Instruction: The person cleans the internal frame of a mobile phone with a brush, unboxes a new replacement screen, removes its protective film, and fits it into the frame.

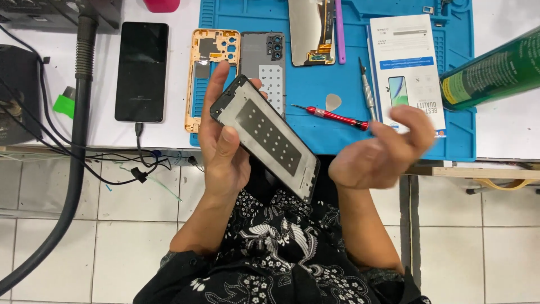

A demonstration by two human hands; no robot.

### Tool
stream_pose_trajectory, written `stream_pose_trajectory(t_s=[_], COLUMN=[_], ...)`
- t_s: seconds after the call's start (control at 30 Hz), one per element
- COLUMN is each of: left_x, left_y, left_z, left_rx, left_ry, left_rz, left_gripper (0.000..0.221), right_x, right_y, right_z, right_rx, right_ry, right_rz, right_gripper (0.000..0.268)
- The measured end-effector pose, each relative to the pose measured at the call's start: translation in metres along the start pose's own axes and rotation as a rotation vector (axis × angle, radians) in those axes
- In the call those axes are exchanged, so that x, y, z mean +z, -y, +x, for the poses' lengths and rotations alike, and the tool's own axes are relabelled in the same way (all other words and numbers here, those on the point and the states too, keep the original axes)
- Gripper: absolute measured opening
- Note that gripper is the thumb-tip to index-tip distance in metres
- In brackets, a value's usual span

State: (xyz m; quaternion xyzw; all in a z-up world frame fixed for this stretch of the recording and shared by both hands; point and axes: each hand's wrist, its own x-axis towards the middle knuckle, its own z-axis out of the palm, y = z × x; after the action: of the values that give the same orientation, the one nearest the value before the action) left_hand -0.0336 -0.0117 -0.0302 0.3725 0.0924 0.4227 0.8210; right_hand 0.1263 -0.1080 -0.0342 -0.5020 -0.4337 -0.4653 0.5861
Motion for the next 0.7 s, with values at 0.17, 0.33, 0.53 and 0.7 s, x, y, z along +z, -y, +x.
stream_pose_trajectory(t_s=[0.17,0.33,0.53,0.7], left_x=[-0.004,-0.003,-0.007,-0.038], left_y=[-0.004,-0.002,-0.013,-0.027], left_z=[0.001,-0.005,-0.008,-0.012], left_rx=[0.04,0.077,0.07,0.296], left_ry=[-0.013,0.008,0.042,-0.167], left_rz=[0.093,0.116,0.193,0.345], left_gripper=[0.108,0.106,0.107,0.084], right_x=[-0.035,-0.04,-0.036,-0.035], right_y=[0.026,0.039,0.041,0.042], right_z=[0.037,0.043,0.051,0.042], right_rx=[0.454,0.43,0.551,0.573], right_ry=[0.959,1.289,1.307,1.002], right_rz=[0.322,0.346,0.381,0.267], right_gripper=[0.06,0.084,0.07,0.065])
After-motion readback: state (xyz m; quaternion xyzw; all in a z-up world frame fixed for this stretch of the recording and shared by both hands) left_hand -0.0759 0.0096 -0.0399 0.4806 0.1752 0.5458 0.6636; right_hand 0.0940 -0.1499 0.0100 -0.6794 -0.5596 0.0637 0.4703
